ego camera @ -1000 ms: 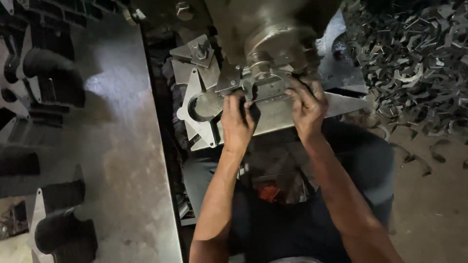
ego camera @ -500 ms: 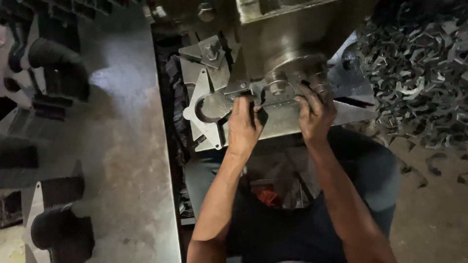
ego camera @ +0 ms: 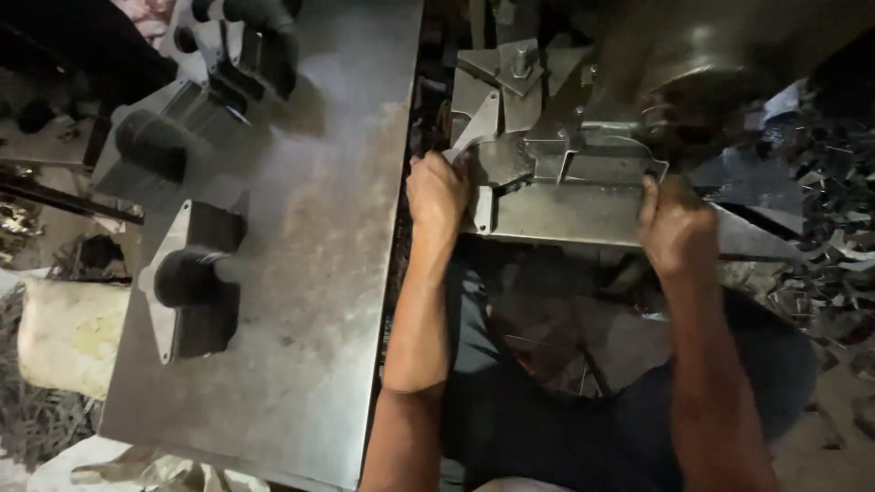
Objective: Stamping and forming metal plates using an industrial press machine.
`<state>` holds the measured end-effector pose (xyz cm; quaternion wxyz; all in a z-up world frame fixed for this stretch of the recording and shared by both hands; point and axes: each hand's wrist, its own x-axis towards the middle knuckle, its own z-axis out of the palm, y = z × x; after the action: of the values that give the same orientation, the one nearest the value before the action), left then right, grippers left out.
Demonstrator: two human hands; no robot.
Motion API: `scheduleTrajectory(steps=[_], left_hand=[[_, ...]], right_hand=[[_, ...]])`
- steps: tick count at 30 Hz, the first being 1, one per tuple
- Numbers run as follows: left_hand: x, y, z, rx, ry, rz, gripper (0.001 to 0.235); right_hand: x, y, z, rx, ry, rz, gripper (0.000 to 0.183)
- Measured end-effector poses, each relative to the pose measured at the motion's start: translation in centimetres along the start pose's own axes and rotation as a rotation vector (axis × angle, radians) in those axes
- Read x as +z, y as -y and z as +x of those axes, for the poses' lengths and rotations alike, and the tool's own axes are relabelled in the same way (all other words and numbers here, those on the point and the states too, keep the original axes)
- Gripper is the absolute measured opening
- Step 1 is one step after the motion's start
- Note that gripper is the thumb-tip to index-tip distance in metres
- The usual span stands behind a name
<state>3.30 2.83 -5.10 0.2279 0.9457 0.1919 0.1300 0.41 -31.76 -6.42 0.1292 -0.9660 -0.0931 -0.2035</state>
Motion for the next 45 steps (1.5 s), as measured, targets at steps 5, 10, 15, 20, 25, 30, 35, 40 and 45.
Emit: scheduleTrajectory(steps=[5,10,15,20,25,30,35,40,45], left_hand=[[2.3,0.5,0.4,-0.148,0.03,-0.005,0.03],[-1.9,-3.3,-2.0,0.432,-0.485,-0.319,0.056],[-1.9,-8.5,-7.4,-0.076,0.218,-0.806,0.039],[3.3,-9.9,-9.4,0.045,0.072,-1.087,0.025],[4.4,-9.9,-8.0,-0.234,0.345,-1.466,0.031],[2.5,-10.2,-7.9,-0.276,0.301,-1.337,0.03],[3.0,-9.3,-9.5,-0.15,0.158,-1.192,0.029],[1.5,-9.8,-9.9,0.054,0.036,-1.192,0.019],[1.0,-9.4,-9.3,0.613,-0.326,-0.83,0.027]], right_hand=[[0.7,-9.0,-3.2,0.141,0.237,0.11,0.033],[1.0,-18.1,-3.9,0.414,0.367,0.616,0.05],[-3.0,1.1,-5.7,0.876,0.497,1.042,0.059],[-6.7,9.6,-2.0,0.824,0.746,1.266,0.064],[-3.5,8.6,0.2,0.899,0.556,1.31,0.042],[-3.8,9.4,1.6,0.847,0.485,1.33,0.032],[-4.7,10.4,1.5,0.965,0.478,1.158,0.033],[-6.1,10.6,3.1,0.679,0.397,1.403,0.029],[-7.2,7.7,1.1,0.934,0.46,1.569,0.052]])
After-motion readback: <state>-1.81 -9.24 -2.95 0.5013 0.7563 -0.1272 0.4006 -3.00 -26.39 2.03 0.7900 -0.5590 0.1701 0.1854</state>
